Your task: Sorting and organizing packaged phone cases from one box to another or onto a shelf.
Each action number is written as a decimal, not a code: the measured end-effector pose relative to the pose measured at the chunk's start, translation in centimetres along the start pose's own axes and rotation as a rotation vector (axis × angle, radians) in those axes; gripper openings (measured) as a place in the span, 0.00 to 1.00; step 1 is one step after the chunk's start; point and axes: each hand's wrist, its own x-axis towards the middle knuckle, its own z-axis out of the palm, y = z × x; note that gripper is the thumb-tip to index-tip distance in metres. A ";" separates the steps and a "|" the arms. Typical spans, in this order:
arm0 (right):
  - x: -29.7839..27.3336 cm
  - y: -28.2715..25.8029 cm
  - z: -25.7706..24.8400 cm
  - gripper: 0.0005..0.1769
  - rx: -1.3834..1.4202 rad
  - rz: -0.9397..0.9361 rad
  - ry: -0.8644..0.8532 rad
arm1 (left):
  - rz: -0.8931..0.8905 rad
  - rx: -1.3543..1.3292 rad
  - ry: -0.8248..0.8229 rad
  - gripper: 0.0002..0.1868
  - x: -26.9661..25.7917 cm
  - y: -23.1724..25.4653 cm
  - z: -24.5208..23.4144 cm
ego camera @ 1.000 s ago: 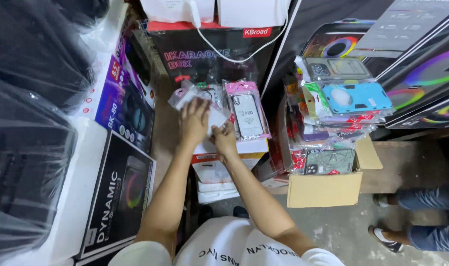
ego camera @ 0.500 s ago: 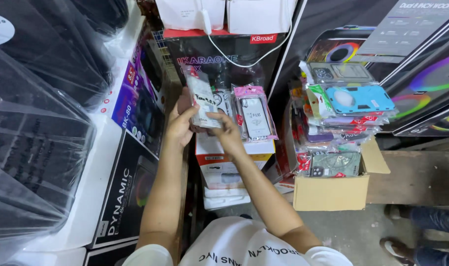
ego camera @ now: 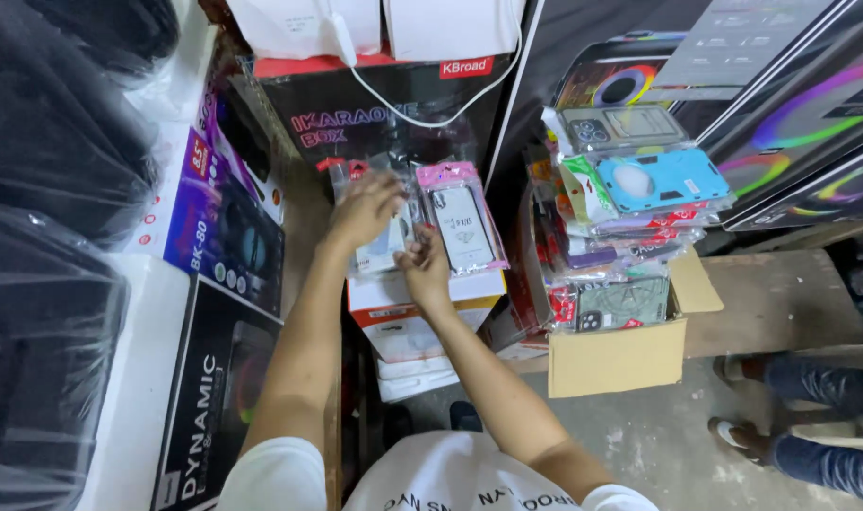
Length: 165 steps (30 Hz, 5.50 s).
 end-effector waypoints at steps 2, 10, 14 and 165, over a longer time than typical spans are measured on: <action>0.7 -0.2 0.1 0.35 0.000 -0.008 0.007 | -0.009 -0.092 0.133 0.23 1.9 -2.6 1.1; 1.1 1.0 -1.3 0.21 -0.076 0.037 -0.046 | -0.105 -0.012 -0.002 0.28 -8.0 6.8 -3.4; 0.8 0.3 -0.9 0.21 -0.087 0.025 -0.044 | -0.093 0.074 0.070 0.25 -1.6 2.8 -1.0; 6.2 -8.3 -15.9 0.49 -0.856 0.083 -0.132 | -0.337 -1.184 0.132 0.28 -8.3 12.8 -2.4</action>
